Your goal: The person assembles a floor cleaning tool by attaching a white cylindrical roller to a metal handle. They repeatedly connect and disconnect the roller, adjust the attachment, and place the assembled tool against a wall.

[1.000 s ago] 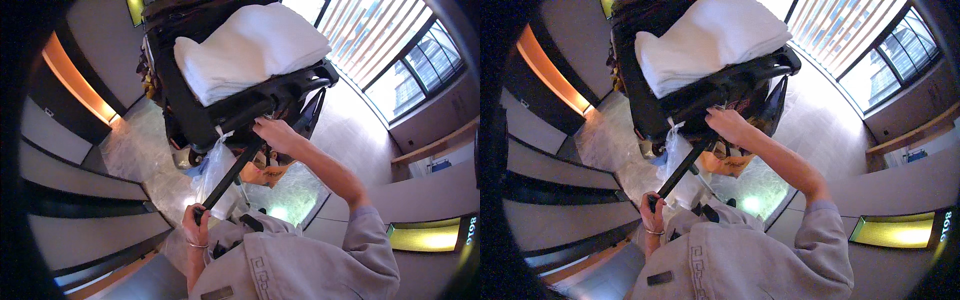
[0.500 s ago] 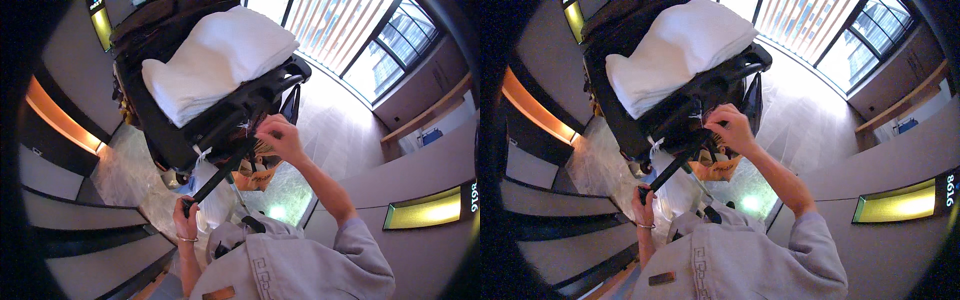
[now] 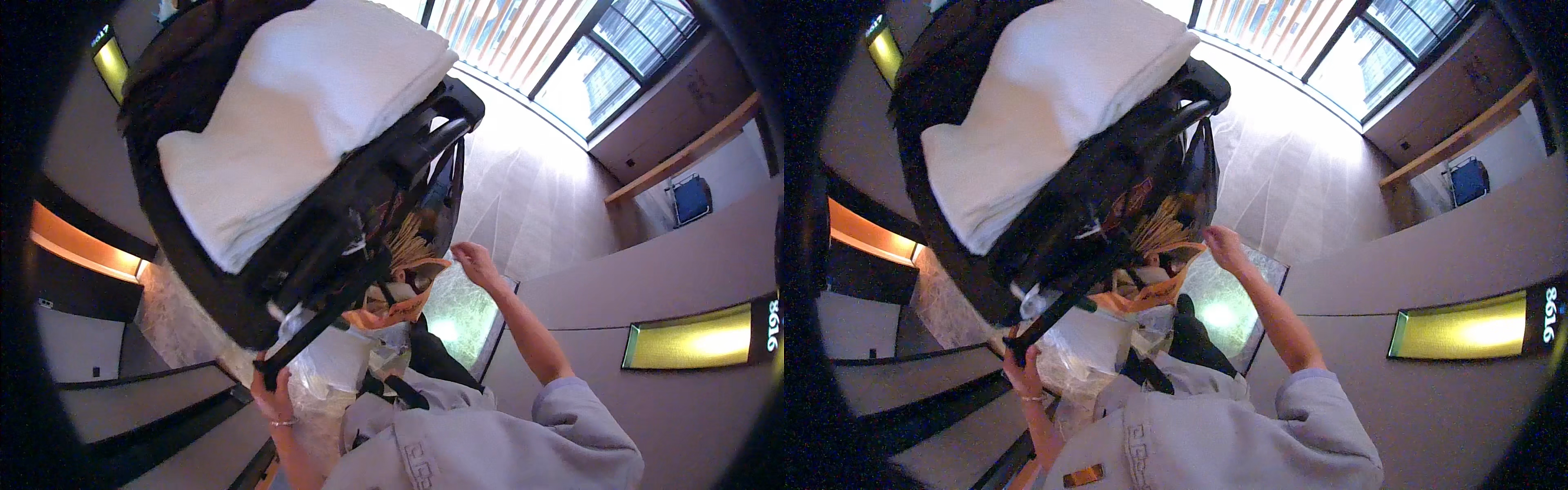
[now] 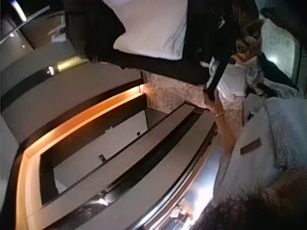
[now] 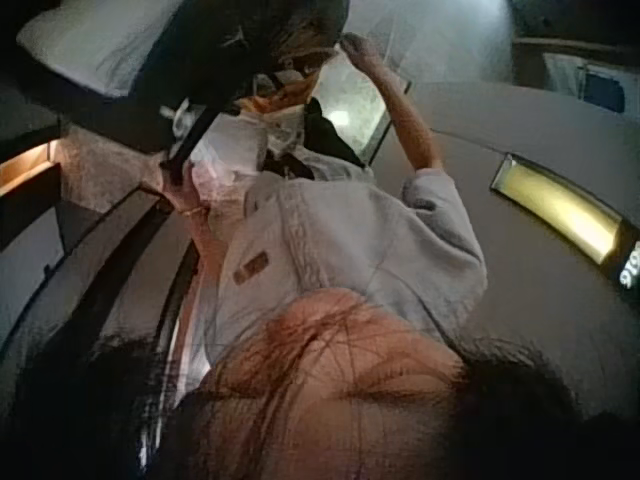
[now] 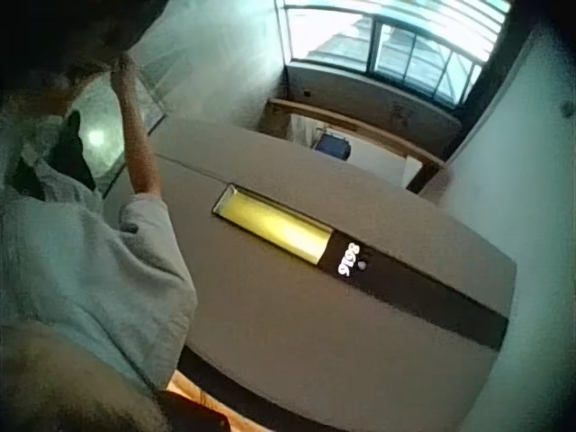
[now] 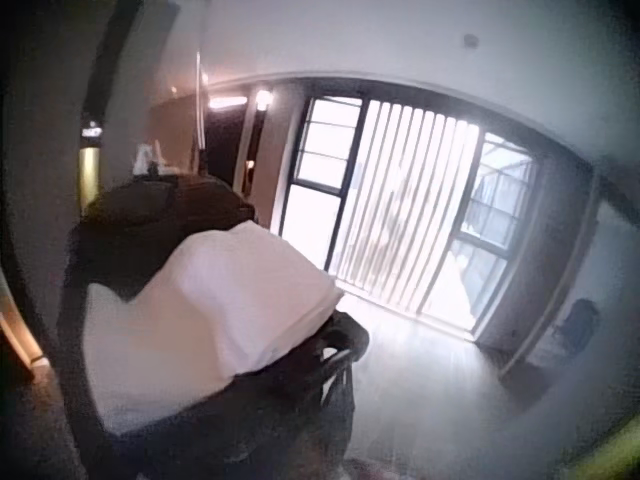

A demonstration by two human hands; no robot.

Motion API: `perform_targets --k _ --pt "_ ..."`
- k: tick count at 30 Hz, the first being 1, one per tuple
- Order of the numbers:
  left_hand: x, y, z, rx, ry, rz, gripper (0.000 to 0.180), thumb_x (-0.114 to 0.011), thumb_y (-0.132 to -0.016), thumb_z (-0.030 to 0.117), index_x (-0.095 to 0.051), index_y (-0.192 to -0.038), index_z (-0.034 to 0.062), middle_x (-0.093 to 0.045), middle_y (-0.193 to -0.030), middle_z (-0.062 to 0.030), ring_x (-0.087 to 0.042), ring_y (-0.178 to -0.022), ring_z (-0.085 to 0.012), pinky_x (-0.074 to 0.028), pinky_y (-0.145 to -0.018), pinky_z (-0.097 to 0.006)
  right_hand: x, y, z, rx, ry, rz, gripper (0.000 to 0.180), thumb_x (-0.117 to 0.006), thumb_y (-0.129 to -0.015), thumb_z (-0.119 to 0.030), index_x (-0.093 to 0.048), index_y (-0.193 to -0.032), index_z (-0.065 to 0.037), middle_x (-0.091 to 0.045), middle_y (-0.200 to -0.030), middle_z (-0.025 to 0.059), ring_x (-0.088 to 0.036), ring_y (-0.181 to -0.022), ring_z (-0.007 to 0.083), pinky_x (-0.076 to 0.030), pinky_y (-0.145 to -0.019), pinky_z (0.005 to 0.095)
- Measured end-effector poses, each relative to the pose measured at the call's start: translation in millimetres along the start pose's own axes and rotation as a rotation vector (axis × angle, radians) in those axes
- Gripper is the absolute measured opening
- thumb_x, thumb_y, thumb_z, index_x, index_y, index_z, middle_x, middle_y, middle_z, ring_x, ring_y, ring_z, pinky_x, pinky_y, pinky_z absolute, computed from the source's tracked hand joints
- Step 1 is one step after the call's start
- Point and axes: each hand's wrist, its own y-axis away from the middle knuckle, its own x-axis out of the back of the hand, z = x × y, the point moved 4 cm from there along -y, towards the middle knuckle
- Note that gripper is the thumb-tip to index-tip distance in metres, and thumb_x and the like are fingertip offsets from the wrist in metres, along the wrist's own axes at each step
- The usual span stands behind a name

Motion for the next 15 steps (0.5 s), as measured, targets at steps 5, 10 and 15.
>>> perform_targets --k 5,10,15 --pt "-17 43 10 0.317 0.001 0.314 0.028 -0.06 -0.083 0.007 -0.056 -0.109 -0.0024 -0.06 -0.082 -0.0052 -0.049 -0.063 -0.008 -0.04 -0.052 -0.021 -78 -101 26 0.049 -0.146 -0.052 0.034 -0.051 -0.088 -0.013 -0.051 -0.119 0.0 -0.059 -0.114 0.0153 -0.055 -0.105 0.0285 -0.042 -0.092 0.0355" --pt "-81 108 11 0.556 0.046 0.417 0.014 -0.058 -0.085 0.009 -0.061 -0.095 -0.001 -0.06 -0.074 -0.0038 -0.046 -0.058 -0.0082 -0.038 -0.049 -0.023 -118 -147 117 0.015 0.543 0.016 0.037 -0.051 -0.084 -0.024 -0.056 -0.119 -0.011 -0.057 -0.121 0.0112 -0.051 -0.109 0.0313 -0.038 -0.095 0.0388" --pt "-177 110 74 0.438 -0.228 0.122 0.01 -0.059 -0.084 0.007 -0.065 -0.088 0.0013 -0.061 -0.073 -0.0087 -0.054 -0.058 -0.0146 -0.04 -0.052 -0.026 -108 -118 94 0.269 0.789 -0.391 0.035 -0.051 -0.083 -0.025 -0.058 -0.116 -0.015 -0.056 -0.121 0.0119 -0.053 -0.106 0.0347 -0.04 -0.093 0.043"
